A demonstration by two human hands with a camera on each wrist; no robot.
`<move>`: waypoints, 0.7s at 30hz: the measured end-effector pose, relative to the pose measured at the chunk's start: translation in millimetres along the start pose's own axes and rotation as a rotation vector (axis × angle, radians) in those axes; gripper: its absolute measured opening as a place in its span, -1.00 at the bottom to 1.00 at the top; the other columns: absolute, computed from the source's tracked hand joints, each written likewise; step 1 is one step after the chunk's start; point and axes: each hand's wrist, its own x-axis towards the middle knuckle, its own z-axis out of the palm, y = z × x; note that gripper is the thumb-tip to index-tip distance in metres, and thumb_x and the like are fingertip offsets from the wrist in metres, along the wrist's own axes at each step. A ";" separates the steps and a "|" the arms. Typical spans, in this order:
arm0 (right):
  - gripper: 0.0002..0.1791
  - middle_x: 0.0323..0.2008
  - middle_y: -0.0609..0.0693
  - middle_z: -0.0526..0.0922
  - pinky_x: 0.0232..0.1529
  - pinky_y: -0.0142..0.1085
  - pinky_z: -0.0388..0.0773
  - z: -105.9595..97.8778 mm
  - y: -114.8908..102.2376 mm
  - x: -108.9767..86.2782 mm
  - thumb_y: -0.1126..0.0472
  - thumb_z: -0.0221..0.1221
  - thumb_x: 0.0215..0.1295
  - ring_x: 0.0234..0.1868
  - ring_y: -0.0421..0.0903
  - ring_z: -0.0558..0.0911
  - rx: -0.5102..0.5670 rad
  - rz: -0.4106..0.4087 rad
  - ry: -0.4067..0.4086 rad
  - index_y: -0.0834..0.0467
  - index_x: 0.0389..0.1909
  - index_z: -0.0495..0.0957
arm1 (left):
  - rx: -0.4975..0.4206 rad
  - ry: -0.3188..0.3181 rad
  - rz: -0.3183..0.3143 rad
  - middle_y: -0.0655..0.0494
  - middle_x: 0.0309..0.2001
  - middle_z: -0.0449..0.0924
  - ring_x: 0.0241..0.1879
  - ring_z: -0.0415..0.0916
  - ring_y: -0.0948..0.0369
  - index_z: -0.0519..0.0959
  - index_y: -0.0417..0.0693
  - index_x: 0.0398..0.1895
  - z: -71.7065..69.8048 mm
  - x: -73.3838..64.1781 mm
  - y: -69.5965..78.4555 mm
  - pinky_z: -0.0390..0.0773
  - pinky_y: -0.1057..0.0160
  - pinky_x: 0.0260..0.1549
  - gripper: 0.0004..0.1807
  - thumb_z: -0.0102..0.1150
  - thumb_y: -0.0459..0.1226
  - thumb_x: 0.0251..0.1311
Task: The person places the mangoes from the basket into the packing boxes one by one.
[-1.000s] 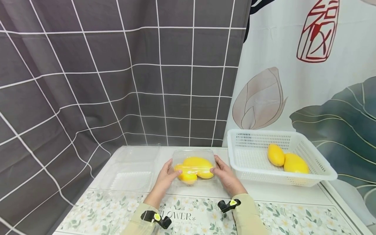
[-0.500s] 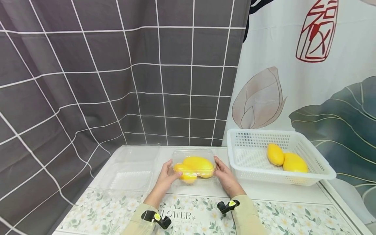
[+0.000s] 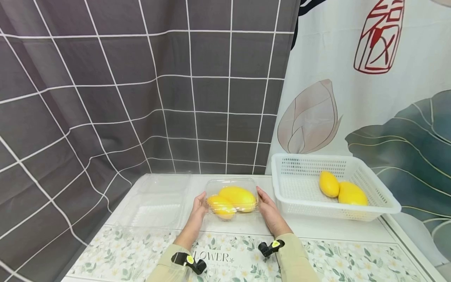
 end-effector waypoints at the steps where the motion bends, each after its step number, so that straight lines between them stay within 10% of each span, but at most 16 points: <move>1: -0.26 0.62 0.22 -0.24 0.44 -0.55 0.01 0.0 0.3 0.4 0.41 -0.22 0.44 0.62 0.11 -0.27 -0.006 -0.004 0.002 0.35 0.59 -0.22 | 0.003 0.002 0.002 -0.16 0.62 -0.16 0.58 -0.19 -0.17 0.01 -0.09 0.57 0.2 0.1 0.1 -0.25 -0.29 0.49 -0.23 -0.18 -0.43 0.22; 7: -0.30 0.62 0.21 -0.24 0.46 -0.55 -0.06 0.5 0.3 1.1 0.36 -0.21 0.52 0.62 0.09 -0.28 -0.050 -0.005 0.024 0.33 0.60 -0.20 | 0.015 0.003 -0.024 -0.11 0.63 -0.20 0.59 -0.23 -0.14 -0.02 0.00 0.60 1.6 -0.3 2.0 -0.26 -0.29 0.49 -0.20 -0.22 -0.42 0.23; 13: -0.18 0.63 0.20 -0.24 0.58 -0.08 -0.25 -0.4 0.6 -1.7 0.42 -0.19 0.40 0.62 0.11 -0.24 -0.117 0.034 0.086 0.20 0.63 -0.25 | 0.039 0.046 -0.056 -0.07 0.64 -0.18 0.60 -0.23 -0.11 -0.17 0.04 0.65 5.4 -1.9 3.2 -0.21 -0.23 0.51 -0.20 -0.18 -0.30 0.38; 21: -0.25 0.58 0.31 -0.03 0.56 0.04 -0.02 6.9 0.3 0.1 0.26 -0.09 0.49 0.57 0.24 0.02 -0.341 0.119 0.260 0.33 0.59 -0.15 | 0.401 0.219 -0.041 -0.28 0.61 -0.20 0.58 -0.24 -0.21 -0.02 -0.32 0.58 11.3 -3.9 2.9 -0.12 -0.23 0.50 -0.31 -0.27 -0.15 0.52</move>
